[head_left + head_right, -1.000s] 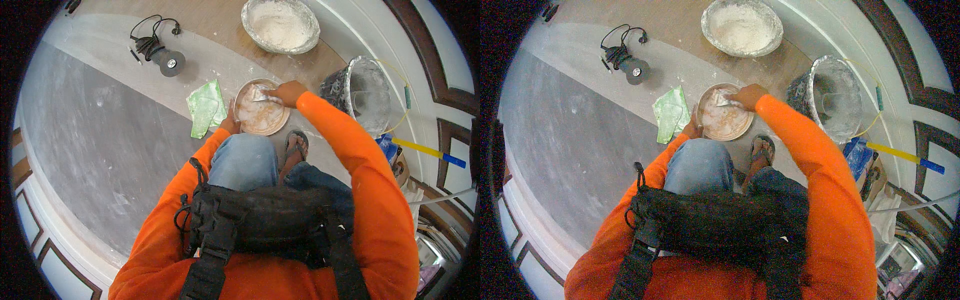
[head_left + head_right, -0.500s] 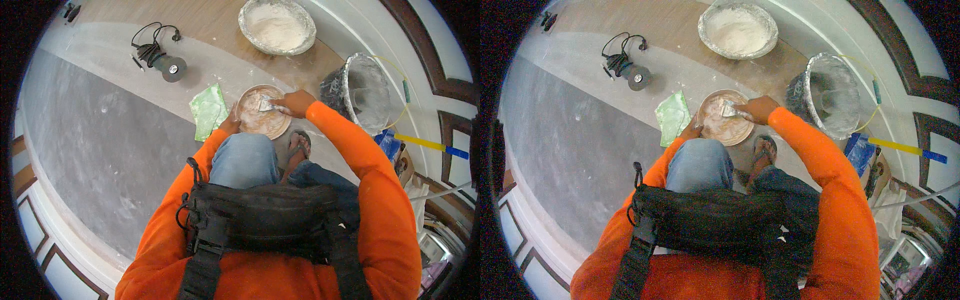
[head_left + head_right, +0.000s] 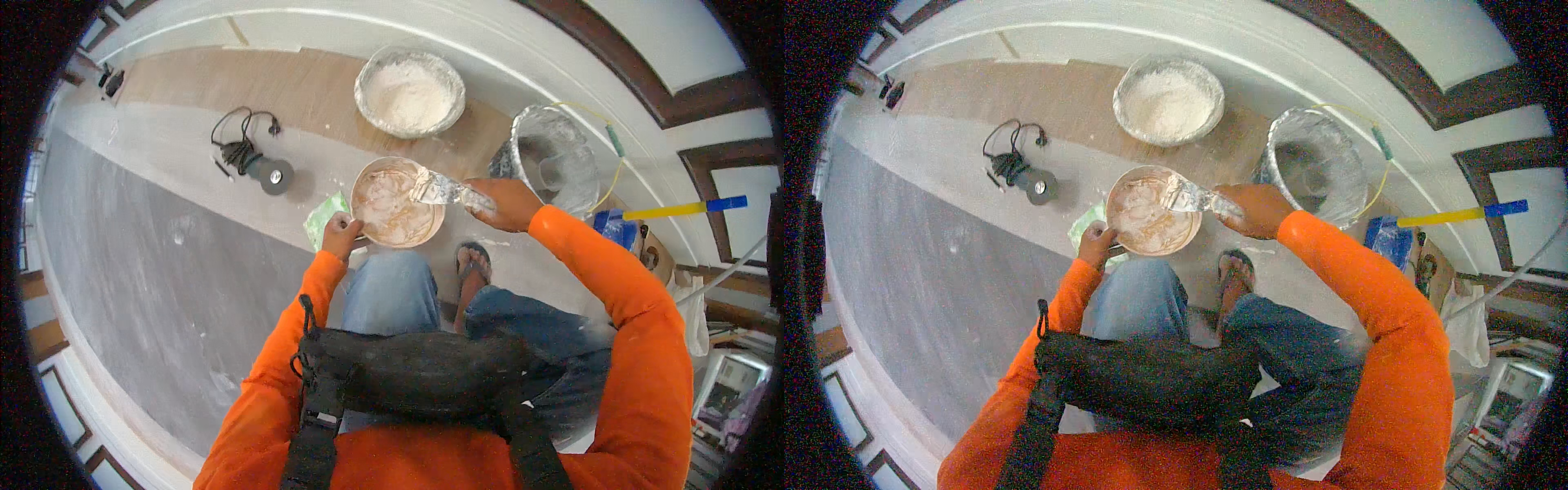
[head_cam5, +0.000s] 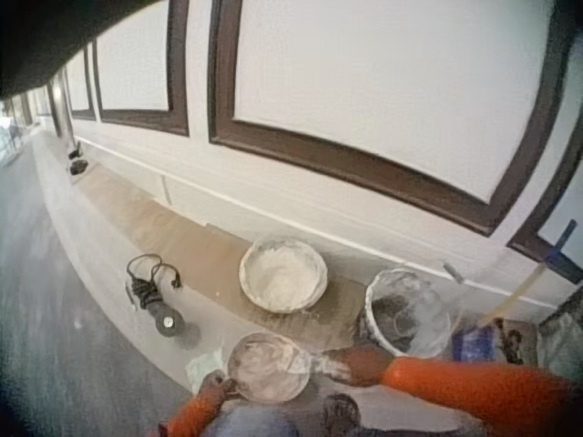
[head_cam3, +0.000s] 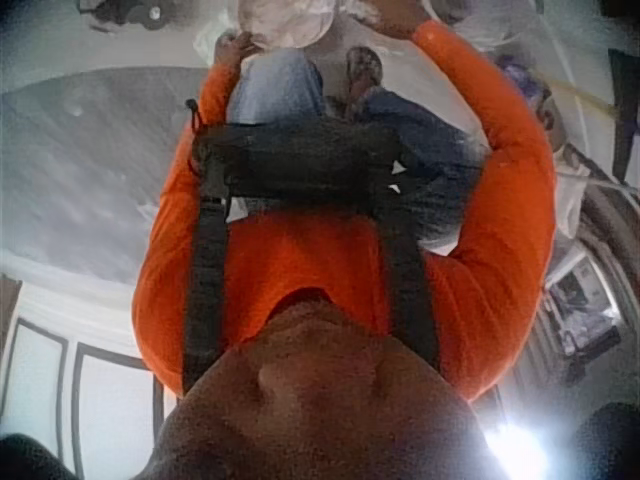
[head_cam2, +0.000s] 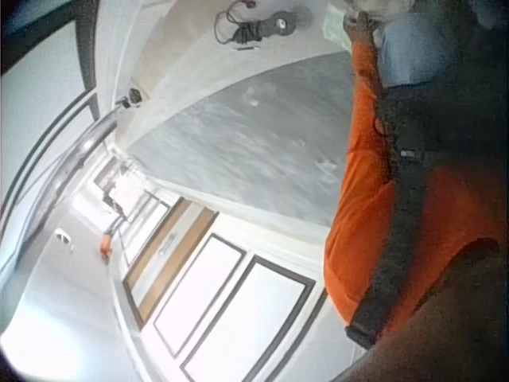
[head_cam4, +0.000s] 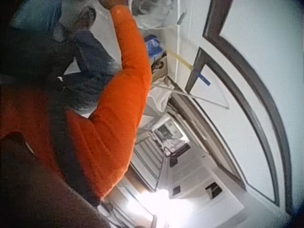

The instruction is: The person applies plaster to a wall section using a spreader, then mixes a fresh batch of plaster in a small bowl by adding water from a bucket and stirring with a spatula.

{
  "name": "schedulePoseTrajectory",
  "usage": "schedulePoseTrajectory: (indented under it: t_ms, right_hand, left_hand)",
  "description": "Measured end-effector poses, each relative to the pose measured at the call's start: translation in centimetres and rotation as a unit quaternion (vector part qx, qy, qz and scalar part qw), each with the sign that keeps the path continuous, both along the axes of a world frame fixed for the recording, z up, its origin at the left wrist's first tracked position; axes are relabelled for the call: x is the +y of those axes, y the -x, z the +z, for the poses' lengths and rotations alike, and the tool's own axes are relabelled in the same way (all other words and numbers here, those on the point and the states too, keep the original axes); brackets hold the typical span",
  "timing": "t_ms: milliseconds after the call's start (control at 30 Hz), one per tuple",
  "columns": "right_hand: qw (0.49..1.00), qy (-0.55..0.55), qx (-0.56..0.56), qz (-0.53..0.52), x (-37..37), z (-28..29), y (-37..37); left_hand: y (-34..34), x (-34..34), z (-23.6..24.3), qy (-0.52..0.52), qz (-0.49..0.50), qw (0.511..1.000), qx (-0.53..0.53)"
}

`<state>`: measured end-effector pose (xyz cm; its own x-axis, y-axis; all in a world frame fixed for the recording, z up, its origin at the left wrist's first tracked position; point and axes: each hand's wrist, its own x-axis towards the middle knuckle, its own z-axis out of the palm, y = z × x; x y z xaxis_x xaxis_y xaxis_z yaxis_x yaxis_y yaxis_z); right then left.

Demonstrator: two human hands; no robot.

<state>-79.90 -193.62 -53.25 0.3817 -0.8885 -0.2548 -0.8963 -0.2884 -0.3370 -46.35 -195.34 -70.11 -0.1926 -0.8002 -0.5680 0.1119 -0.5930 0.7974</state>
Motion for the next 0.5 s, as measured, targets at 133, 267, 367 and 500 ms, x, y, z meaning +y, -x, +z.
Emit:
schedulePoseTrajectory:
  t_ms: [133, 267, 367, 500]
  right_hand:
    - [0.995, 0.101, -0.010, -0.021, 0.8, 3.8, -0.2]
    - [0.979, 0.187, 0.031, -0.073, 4.4, 9.1, -1.4]
    - [0.960, 0.232, 0.095, -0.128, 7.6, 11.1, -4.5]
    - [0.946, 0.062, 0.235, -0.214, 10.3, 11.4, -9.6]
  left_hand:
    - [1.4, -2.6, 7.5, 0.014, 0.001, 0.995, 0.094]
    - [3.5, -3.9, 10.4, 0.061, -0.116, 0.971, 0.201]
    - [4.7, -4.4, 12.1, 0.071, -0.170, 0.952, 0.244]
    - [7.3, -3.9, 10.4, 0.010, -0.229, 0.923, 0.310]
